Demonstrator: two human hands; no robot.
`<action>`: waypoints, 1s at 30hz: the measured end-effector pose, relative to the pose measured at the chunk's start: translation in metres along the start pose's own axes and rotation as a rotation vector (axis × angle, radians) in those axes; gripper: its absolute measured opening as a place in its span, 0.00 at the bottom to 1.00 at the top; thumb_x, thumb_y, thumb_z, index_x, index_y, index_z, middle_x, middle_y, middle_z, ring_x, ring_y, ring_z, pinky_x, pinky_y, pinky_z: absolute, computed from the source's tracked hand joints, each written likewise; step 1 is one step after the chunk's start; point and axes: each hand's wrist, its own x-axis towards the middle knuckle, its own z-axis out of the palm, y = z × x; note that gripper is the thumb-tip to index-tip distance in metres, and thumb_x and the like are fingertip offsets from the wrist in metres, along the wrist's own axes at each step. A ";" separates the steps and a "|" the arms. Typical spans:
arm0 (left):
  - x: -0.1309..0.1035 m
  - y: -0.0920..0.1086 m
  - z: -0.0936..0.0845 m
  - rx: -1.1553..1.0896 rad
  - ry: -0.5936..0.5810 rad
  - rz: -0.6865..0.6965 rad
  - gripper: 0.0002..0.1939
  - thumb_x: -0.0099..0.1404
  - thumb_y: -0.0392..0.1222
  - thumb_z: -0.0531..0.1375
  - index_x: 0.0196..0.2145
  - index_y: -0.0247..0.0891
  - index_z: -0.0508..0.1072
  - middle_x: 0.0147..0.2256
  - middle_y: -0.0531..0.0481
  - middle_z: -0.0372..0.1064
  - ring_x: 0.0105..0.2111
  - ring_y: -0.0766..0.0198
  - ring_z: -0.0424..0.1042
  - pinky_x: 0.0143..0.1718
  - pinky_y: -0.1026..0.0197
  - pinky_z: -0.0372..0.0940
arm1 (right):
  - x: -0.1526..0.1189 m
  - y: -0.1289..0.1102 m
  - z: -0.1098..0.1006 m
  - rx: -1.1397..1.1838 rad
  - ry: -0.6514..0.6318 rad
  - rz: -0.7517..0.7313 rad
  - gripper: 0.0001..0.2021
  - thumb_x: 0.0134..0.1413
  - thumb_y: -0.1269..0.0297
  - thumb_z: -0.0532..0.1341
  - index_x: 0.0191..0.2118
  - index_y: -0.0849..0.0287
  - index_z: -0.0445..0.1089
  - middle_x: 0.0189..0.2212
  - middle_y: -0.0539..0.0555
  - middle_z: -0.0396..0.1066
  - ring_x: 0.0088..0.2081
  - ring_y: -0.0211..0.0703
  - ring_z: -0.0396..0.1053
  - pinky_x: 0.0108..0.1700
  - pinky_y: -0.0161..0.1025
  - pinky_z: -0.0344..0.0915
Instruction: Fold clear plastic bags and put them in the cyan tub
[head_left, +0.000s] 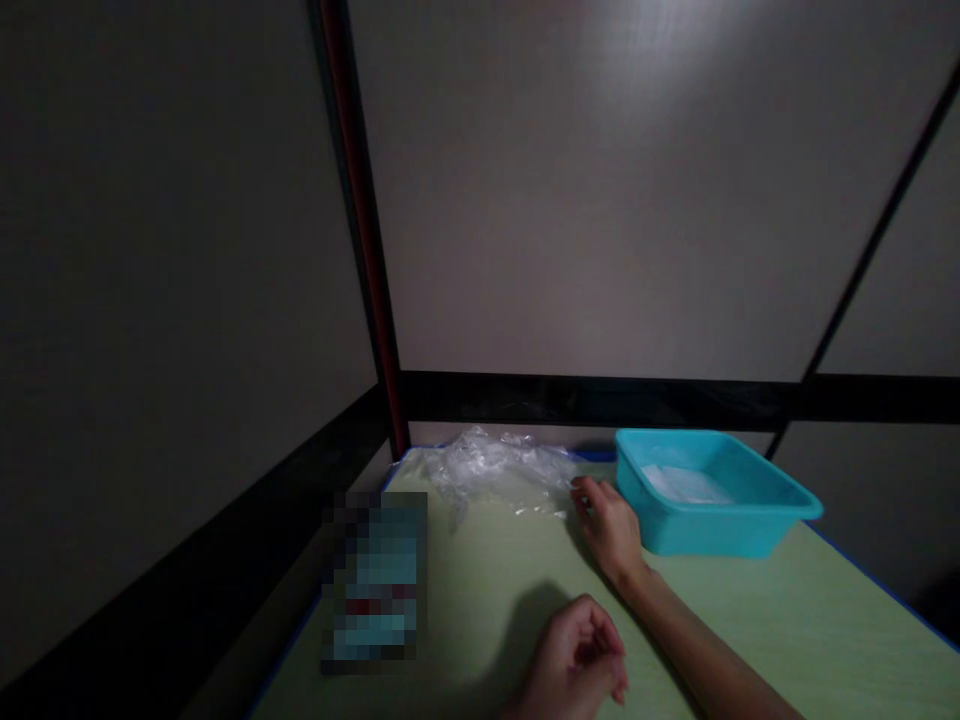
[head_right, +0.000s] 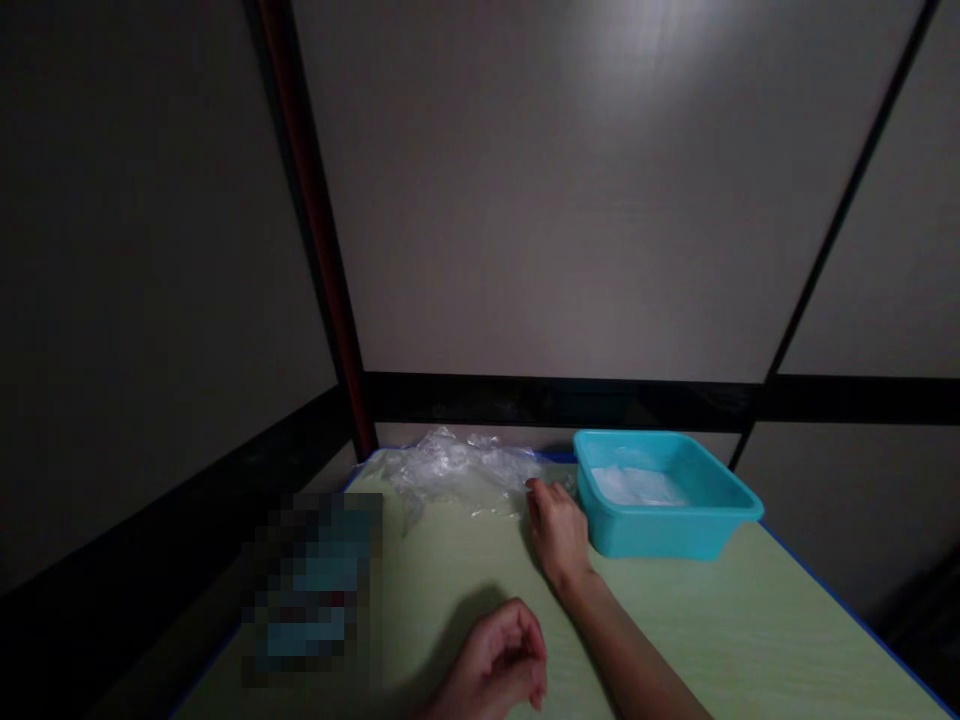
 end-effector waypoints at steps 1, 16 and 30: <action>0.000 0.001 0.000 -0.006 0.009 0.000 0.06 0.42 0.30 0.50 0.22 0.36 0.59 0.16 0.58 0.58 0.17 0.72 0.57 0.21 0.69 0.53 | 0.000 0.000 0.000 -0.008 0.004 0.002 0.10 0.53 0.72 0.49 0.38 0.60 0.66 0.28 0.54 0.67 0.28 0.42 0.65 0.29 0.34 0.59; 0.000 0.011 0.003 -0.083 0.062 -0.032 0.05 0.40 0.33 0.53 0.21 0.36 0.59 0.15 0.57 0.59 0.17 0.71 0.58 0.22 0.67 0.53 | -0.005 -0.007 -0.007 -0.121 -0.028 -0.064 0.10 0.53 0.72 0.50 0.27 0.59 0.67 0.29 0.52 0.64 0.27 0.38 0.64 0.25 0.33 0.53; 0.029 0.027 -0.033 -0.404 0.296 0.161 0.07 0.48 0.29 0.58 0.28 0.34 0.66 0.29 0.48 0.68 0.32 0.64 0.68 0.38 0.63 0.59 | -0.004 -0.015 -0.010 -0.128 -0.045 -0.114 0.18 0.49 0.67 0.52 0.48 0.64 0.60 0.38 0.58 0.68 0.41 0.51 0.60 0.40 0.42 0.58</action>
